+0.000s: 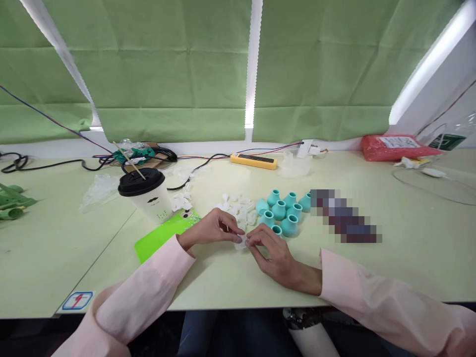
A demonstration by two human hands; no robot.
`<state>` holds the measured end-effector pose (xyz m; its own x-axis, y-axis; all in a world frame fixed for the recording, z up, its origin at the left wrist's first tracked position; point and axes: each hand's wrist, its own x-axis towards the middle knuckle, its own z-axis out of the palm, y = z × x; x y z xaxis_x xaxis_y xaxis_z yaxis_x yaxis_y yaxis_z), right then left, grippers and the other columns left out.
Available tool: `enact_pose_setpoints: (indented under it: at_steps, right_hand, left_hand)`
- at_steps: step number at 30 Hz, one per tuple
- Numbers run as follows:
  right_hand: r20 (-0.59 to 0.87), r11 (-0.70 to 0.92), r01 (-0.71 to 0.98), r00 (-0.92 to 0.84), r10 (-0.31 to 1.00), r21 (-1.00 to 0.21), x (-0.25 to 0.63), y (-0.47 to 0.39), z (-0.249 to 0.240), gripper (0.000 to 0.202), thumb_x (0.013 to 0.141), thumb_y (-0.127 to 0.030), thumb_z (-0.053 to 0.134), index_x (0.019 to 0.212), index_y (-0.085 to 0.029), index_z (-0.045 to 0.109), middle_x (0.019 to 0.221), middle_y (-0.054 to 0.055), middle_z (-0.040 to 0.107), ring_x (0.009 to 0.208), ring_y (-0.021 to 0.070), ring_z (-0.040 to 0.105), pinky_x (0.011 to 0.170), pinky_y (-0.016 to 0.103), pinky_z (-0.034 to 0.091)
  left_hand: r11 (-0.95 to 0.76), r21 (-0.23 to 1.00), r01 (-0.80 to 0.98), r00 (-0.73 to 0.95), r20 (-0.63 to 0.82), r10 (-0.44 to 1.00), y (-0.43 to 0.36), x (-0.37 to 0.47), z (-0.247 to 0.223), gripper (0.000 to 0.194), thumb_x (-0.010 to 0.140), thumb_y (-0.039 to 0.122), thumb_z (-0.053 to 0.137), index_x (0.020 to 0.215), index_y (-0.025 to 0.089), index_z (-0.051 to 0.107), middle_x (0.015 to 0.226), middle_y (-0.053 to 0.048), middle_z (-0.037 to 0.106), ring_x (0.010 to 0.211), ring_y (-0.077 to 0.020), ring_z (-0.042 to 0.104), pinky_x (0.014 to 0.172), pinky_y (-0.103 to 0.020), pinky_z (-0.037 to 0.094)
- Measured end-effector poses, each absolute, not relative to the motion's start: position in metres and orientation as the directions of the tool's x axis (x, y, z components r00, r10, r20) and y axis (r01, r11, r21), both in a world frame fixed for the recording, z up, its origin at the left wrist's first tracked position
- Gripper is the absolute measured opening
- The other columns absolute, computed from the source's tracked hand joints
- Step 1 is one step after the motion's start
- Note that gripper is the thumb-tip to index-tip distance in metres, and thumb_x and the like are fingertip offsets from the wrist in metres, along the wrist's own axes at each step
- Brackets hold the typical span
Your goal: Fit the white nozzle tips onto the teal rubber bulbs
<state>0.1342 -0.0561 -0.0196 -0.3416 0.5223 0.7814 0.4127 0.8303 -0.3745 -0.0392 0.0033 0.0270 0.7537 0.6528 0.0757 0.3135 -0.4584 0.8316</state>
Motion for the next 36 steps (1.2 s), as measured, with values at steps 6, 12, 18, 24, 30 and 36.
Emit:
enact_pose_setpoints:
  at_steps: [6, 12, 18, 24, 30, 36]
  right_hand:
    - [0.820, 0.837, 0.388, -0.273, 0.504, -0.386, 0.135, -0.057, -0.014, 0.018, 0.073, -0.001, 0.047, 0.075, -0.018, 0.044, 0.066, 0.001, 0.048, 0.066, 0.0126, 0.047, 0.054, 0.026, 0.043]
    - [0.875, 0.866, 0.353, -0.202, 0.440, -0.354, 0.137, -0.058, -0.012, 0.022, 0.069, 0.001, 0.051, 0.077, -0.018, 0.047, 0.066, 0.001, 0.051, 0.066, 0.0125, 0.049, 0.056, 0.027, 0.045]
    - [0.880, 0.863, 0.373, -0.198, 0.432, -0.339, 0.141, -0.056, -0.011, 0.023, 0.068, 0.001, 0.052, 0.079, -0.018, 0.048, 0.068, 0.001, 0.050, 0.066, 0.0124, 0.049, 0.056, 0.027, 0.046]
    - [0.858, 0.859, 0.381, -0.246, 0.451, -0.342, 0.140, -0.059, -0.001, 0.032, 0.067, -0.009, 0.056, 0.095, -0.018, 0.044, 0.083, 0.006, 0.047, 0.075, 0.0160, 0.048, 0.057, 0.029, 0.047]
    - [0.808, 0.822, 0.412, -0.273, 0.523, -0.393, 0.141, -0.056, -0.006, 0.031, 0.072, -0.011, 0.052, 0.101, -0.019, 0.044, 0.083, 0.006, 0.045, 0.072, 0.0132, 0.046, 0.052, 0.025, 0.046]
    - [0.831, 0.827, 0.437, -0.259, 0.493, -0.355, 0.142, -0.054, -0.011, 0.021, 0.075, -0.008, 0.048, 0.093, -0.020, 0.046, 0.076, 0.003, 0.049, 0.063, 0.0114, 0.046, 0.048, 0.023, 0.041]
  left_hand:
    - [-0.676, 0.678, 0.286, 0.736, 0.296, 0.609, -0.007, -0.035, 0.029, 0.022, 0.070, 0.030, 0.057, 0.083, 0.015, 0.067, 0.070, -0.006, 0.059, 0.063, -0.0114, 0.052, 0.059, -0.024, 0.042]
    - [-0.851, 0.509, 0.133, 0.695, 0.564, 0.445, -0.016, -0.028, 0.029, 0.033, 0.057, 0.028, 0.068, 0.087, 0.014, 0.064, 0.082, -0.011, 0.063, 0.076, -0.0173, 0.053, 0.069, -0.031, 0.045]
    - [-0.885, 0.444, 0.140, 0.628, 0.651, 0.427, -0.019, -0.023, 0.022, 0.030, 0.062, 0.018, 0.062, 0.092, 0.012, 0.061, 0.074, -0.009, 0.063, 0.069, -0.0157, 0.053, 0.064, -0.030, 0.045]
    - [-0.781, 0.609, 0.138, 0.583, 0.588, 0.561, -0.022, -0.024, 0.021, 0.030, 0.061, 0.018, 0.060, 0.091, 0.014, 0.060, 0.070, -0.005, 0.061, 0.065, -0.0135, 0.054, 0.060, -0.026, 0.045]
    - [-0.627, 0.771, 0.108, 0.573, 0.468, 0.673, -0.023, -0.026, 0.025, 0.028, 0.062, 0.013, 0.057, 0.090, 0.013, 0.057, 0.079, -0.005, 0.058, 0.072, -0.0132, 0.054, 0.065, -0.024, 0.046]
    - [-0.530, 0.843, 0.093, 0.567, 0.393, 0.724, -0.023, -0.026, 0.025, 0.031, 0.062, 0.016, 0.061, 0.093, 0.013, 0.057, 0.084, -0.006, 0.058, 0.076, -0.0133, 0.053, 0.070, -0.025, 0.046]
